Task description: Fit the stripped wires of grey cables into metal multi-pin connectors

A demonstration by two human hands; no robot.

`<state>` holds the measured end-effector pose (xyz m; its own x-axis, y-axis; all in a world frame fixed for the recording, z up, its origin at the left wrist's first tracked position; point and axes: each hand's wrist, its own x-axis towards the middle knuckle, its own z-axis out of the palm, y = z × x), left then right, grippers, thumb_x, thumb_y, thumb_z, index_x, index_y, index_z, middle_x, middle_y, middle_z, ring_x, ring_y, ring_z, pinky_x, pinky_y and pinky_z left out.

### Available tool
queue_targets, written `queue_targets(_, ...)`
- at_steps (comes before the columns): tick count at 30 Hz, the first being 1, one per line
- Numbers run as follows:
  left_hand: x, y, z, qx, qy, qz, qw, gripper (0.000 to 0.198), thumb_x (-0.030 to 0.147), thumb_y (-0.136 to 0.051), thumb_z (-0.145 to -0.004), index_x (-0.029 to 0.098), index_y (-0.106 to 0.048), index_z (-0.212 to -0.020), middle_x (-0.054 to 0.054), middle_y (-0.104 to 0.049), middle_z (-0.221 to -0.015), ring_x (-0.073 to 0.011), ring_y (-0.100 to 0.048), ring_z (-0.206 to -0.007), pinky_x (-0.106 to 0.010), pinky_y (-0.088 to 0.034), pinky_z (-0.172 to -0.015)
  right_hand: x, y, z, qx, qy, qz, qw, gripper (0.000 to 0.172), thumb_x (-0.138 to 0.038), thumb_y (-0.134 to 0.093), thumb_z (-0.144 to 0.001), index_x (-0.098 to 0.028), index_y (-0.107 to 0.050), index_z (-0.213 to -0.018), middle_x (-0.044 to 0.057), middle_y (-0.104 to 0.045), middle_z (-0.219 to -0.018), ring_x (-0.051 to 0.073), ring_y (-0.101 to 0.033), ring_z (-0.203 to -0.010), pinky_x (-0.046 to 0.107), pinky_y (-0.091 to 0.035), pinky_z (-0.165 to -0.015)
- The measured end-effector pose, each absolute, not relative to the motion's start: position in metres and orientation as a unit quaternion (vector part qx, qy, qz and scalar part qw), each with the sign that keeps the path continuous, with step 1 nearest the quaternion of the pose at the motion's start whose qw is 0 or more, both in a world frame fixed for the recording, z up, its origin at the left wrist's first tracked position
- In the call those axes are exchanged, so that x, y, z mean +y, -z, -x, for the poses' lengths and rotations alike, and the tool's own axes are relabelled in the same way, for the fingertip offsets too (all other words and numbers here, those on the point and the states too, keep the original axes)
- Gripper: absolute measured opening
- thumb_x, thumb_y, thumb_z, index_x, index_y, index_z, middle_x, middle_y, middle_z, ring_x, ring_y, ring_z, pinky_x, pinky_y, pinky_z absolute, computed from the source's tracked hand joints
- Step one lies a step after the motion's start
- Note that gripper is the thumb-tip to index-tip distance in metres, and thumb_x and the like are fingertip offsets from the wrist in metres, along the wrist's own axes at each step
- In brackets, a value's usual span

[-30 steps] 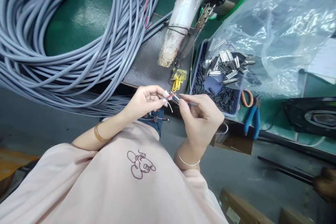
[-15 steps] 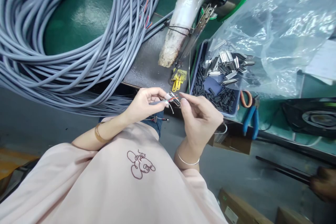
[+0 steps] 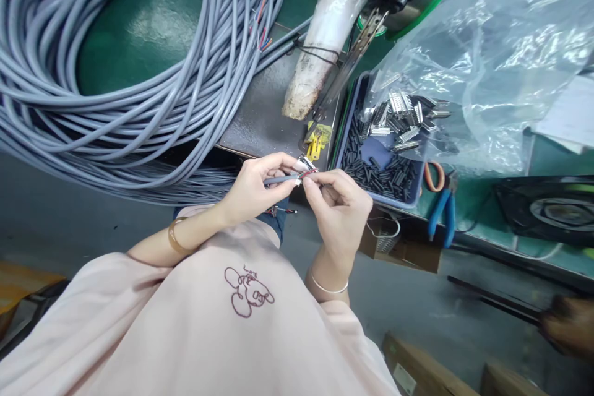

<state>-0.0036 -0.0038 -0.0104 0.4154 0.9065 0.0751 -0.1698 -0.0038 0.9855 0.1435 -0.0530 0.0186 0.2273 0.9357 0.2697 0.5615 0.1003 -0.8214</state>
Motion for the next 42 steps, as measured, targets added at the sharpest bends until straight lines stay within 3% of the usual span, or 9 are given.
queue_targets(6,-0.007,0.011,0.005,0.339,-0.431,-0.648,0.528,0.022,0.012,-0.061,-0.084,0.012,-0.073,-0.103,-0.006,-0.08,-0.093,-0.01,-0.071,-0.071,-0.017,-0.054,-0.06,-0.05,-0.012,-0.142,-0.57,-0.212,0.638,0.473,0.013,-0.017,-0.069,-0.083,-0.019,-0.065,-0.071,-0.006,-0.056,-0.065,0.005,-0.042,-0.049,0.021,-0.028,-0.044)
queue_targets(10,-0.007,0.013,0.006,0.333,-0.453,-0.681,0.468,0.023,0.009,-0.062,-0.085,0.012,-0.073,-0.105,-0.007,-0.081,-0.098,-0.0102,-0.072,-0.073,-0.017,-0.054,-0.061,-0.05,-0.011,-0.138,-0.589,-0.17,0.631,0.475,0.013,-0.012,-0.067,-0.083,-0.02,-0.064,-0.074,-0.007,-0.056,-0.066,0.004,-0.042,-0.048,0.02,-0.029,-0.043)
queue_targets(16,-0.007,0.014,0.007,0.332,-0.457,-0.698,0.439,0.022,0.01,-0.062,-0.088,0.012,-0.072,-0.107,-0.008,-0.081,-0.102,-0.0097,-0.072,-0.075,-0.016,-0.054,-0.061,-0.051,-0.007,-0.139,-0.681,0.0,0.582,0.445,0.018,-0.007,-0.068,-0.084,-0.023,-0.063,-0.08,-0.005,-0.066,-0.072,0.008,-0.06,-0.061,0.021,-0.044,-0.053)
queue_targets(19,-0.006,0.012,0.008,0.329,-0.464,-0.68,0.463,0.023,0.01,-0.062,-0.086,0.012,-0.073,-0.106,-0.009,-0.081,-0.104,-0.0115,-0.074,-0.081,-0.016,-0.055,-0.063,-0.053,-0.004,-0.143,-0.747,0.085,0.523,0.402,0.018,-0.005,-0.07,-0.084,-0.022,-0.066,-0.088,-0.003,-0.069,-0.073,0.009,-0.061,-0.062,0.021,-0.048,-0.058)
queue_targets(22,-0.005,0.01,0.008,0.338,-0.453,-0.636,0.525,0.022,0.011,-0.063,-0.084,0.012,-0.074,-0.102,-0.008,-0.081,-0.096,-0.0122,-0.074,-0.077,-0.017,-0.056,-0.063,-0.055,-0.005,-0.148,-0.758,0.031,0.502,0.415,0.014,-0.009,-0.069,-0.087,-0.022,-0.069,-0.092,-0.002,-0.072,-0.076,0.01,-0.064,-0.064,0.022,-0.049,-0.059)
queue_targets(27,-0.001,0.007,0.007,0.333,-0.427,-0.547,0.638,0.013,0.013,-0.066,-0.077,0.014,-0.074,-0.087,-0.005,-0.079,-0.085,-0.0115,-0.073,-0.073,-0.02,-0.061,-0.072,-0.054,-0.013,-0.155,-0.568,-0.062,0.608,0.551,0.014,-0.021,-0.066,-0.093,-0.024,-0.076,-0.084,-0.003,-0.068,-0.068,0.01,-0.057,-0.057,0.025,-0.041,-0.054)
queue_targets(31,0.0,0.006,0.005,0.323,-0.42,-0.514,0.675,0.01,0.015,-0.067,-0.075,0.014,-0.072,-0.083,-0.003,-0.077,-0.081,-0.0104,-0.071,-0.071,-0.02,-0.061,-0.072,-0.05,-0.019,-0.157,-0.566,-0.156,0.624,0.516,0.005,-0.024,-0.074,-0.086,-0.025,-0.079,-0.086,-0.002,-0.069,-0.073,0.01,-0.055,-0.058,0.025,-0.039,-0.051)
queue_targets(34,-0.001,0.007,0.004,0.311,-0.424,-0.514,0.678,0.007,0.015,-0.067,-0.074,0.015,-0.07,-0.081,-0.003,-0.075,-0.08,-0.0104,-0.07,-0.071,-0.02,-0.06,-0.073,-0.048,-0.023,-0.154,-0.585,-0.198,0.618,0.486,0.009,-0.021,-0.076,-0.085,-0.025,-0.079,-0.092,-0.002,-0.069,-0.077,0.009,-0.054,-0.059,0.025,-0.039,-0.052)
queue_targets(42,-0.005,0.014,0.004,0.356,-0.4,-0.555,0.636,0.009,0.017,-0.064,-0.072,0.016,-0.07,-0.08,0.002,-0.06,-0.062,-0.0087,-0.053,-0.056,-0.02,-0.047,-0.053,-0.046,-0.024,-0.147,-0.617,-0.169,0.615,0.46,0.01,-0.017,-0.069,-0.087,-0.022,-0.073,-0.079,-0.002,-0.068,-0.072,0.009,-0.053,-0.057,0.024,-0.044,-0.053)
